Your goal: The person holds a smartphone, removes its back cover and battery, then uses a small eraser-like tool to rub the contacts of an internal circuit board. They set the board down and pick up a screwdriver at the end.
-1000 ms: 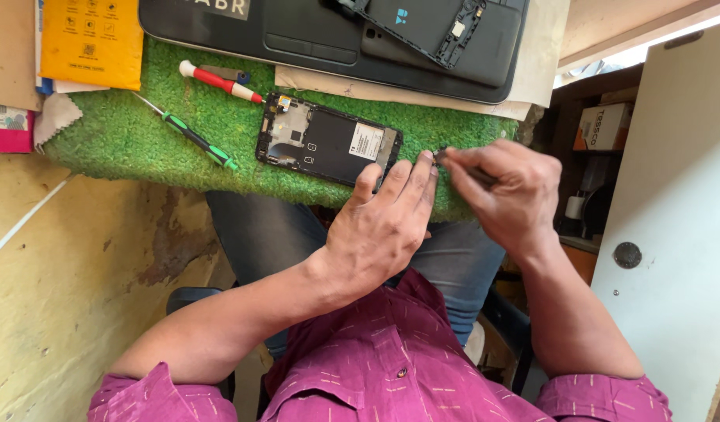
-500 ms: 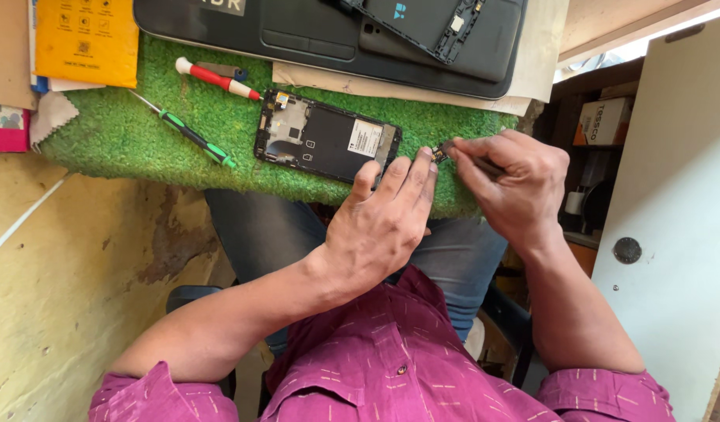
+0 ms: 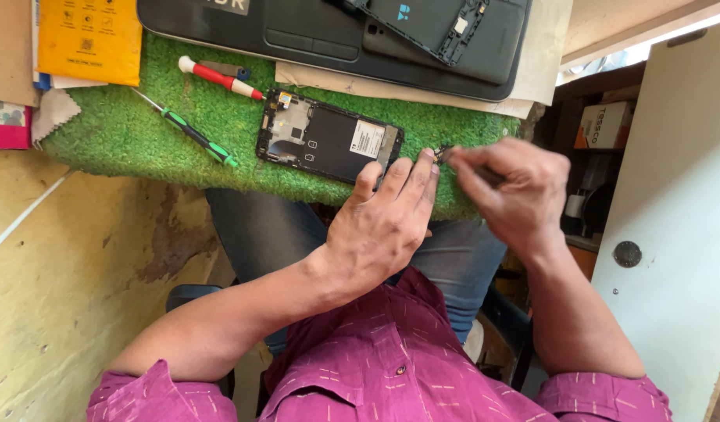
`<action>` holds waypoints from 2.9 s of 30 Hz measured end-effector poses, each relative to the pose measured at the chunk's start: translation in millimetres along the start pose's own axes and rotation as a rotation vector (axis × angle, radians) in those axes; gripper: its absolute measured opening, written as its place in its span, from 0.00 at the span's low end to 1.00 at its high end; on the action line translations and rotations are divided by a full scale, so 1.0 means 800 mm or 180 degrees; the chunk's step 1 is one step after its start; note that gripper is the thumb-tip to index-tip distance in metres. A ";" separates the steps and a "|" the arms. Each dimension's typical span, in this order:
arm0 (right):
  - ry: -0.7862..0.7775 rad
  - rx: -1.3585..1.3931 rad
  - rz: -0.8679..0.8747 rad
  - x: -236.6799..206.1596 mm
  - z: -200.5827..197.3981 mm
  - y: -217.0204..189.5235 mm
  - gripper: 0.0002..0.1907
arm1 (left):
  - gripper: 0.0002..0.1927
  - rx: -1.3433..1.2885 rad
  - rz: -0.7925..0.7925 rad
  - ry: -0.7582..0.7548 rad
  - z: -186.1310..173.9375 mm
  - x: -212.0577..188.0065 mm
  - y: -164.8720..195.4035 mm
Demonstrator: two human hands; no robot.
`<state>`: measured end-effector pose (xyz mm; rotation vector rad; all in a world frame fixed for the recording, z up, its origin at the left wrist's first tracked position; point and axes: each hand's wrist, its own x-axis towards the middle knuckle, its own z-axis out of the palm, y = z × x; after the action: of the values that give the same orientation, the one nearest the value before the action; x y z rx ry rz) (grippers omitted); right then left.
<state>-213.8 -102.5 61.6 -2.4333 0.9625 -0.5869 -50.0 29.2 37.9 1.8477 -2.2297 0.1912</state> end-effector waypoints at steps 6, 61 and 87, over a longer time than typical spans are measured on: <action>0.0201 0.0214 0.0104 -0.001 -0.003 0.012 0.06 | 0.36 -0.0317 0.0020 0.0126 -0.006 0.003 -0.008; 0.0528 -0.0050 -0.1094 0.047 -0.010 -0.004 0.06 | 0.03 -0.0665 -0.1177 0.0558 -0.081 -0.083 -0.214; -0.0175 0.0583 -0.1274 0.030 0.003 -0.054 0.08 | 0.10 -0.5920 -0.1049 0.1346 -0.023 -0.016 -0.063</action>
<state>-174.0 -91.1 89.0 -2.4697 0.3771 -0.7027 3.7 36.4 49.3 0.7955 -0.8290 -1.0404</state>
